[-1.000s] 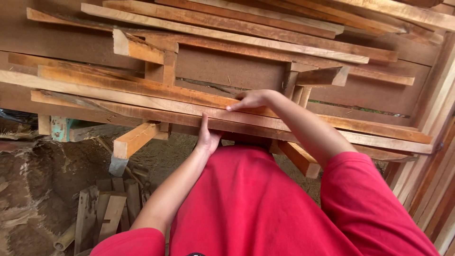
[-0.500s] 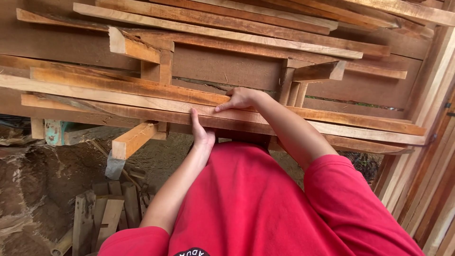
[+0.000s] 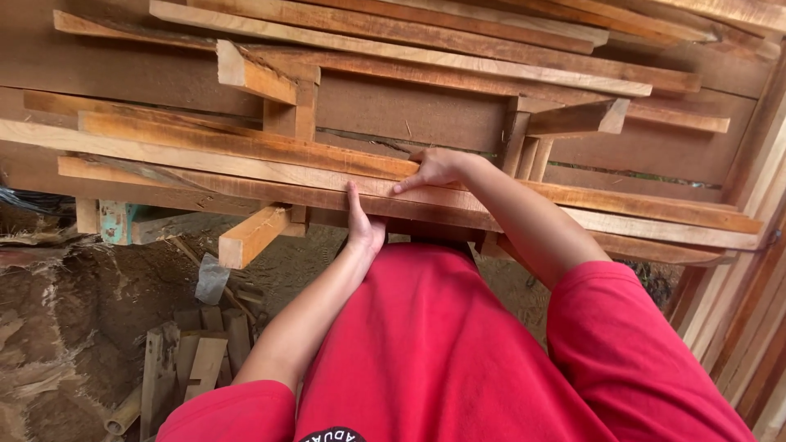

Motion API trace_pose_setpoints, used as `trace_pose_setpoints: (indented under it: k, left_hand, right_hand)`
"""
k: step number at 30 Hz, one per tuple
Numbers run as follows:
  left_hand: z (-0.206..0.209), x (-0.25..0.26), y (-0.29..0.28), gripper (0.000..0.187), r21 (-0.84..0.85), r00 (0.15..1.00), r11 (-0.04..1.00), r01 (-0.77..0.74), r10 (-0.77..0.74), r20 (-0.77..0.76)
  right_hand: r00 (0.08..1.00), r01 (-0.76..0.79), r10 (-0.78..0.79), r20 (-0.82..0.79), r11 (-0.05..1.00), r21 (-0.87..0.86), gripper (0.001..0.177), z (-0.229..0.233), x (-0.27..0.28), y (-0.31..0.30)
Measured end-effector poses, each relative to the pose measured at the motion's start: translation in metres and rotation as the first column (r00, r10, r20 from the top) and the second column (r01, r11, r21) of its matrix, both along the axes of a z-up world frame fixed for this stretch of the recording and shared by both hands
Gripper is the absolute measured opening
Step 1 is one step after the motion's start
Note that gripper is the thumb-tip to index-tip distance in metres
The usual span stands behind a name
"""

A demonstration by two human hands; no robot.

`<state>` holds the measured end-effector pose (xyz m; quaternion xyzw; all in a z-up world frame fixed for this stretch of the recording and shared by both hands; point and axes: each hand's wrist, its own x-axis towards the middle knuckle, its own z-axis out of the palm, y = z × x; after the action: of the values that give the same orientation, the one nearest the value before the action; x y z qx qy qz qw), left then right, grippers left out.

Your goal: Bundling several long pieces of wood together using plastic ties or straps.

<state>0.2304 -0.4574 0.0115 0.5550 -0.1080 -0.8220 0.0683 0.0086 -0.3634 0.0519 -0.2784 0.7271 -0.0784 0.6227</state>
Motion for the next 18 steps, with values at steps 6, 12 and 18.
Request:
trace_pose_setpoints:
  k: [6, 12, 18]
  left_hand:
    - [0.062, -0.014, -0.023, 0.127, -0.011, 0.948, 0.948, 0.317, -0.317, -0.010]
    - [0.031, 0.034, -0.062, 0.070, -0.246, 0.175, 0.122, 0.962, -0.962, 0.208]
    - [0.114, -0.057, -0.077, 0.089, -0.435, 0.019, -0.719, 0.542, -0.507, 0.862]
  right_hand:
    - [0.998, 0.059, -0.059, -0.009, 0.998, 0.003, 0.093, 0.000, 0.005, 0.004]
    - [0.977, 0.033, -0.023, -0.212, 0.999, 0.041, 0.083, -0.005, 0.011, 0.002]
    - [0.913, 0.081, -0.058, -0.403, 0.996, 0.039, 0.078, 0.040, 0.034, 0.005]
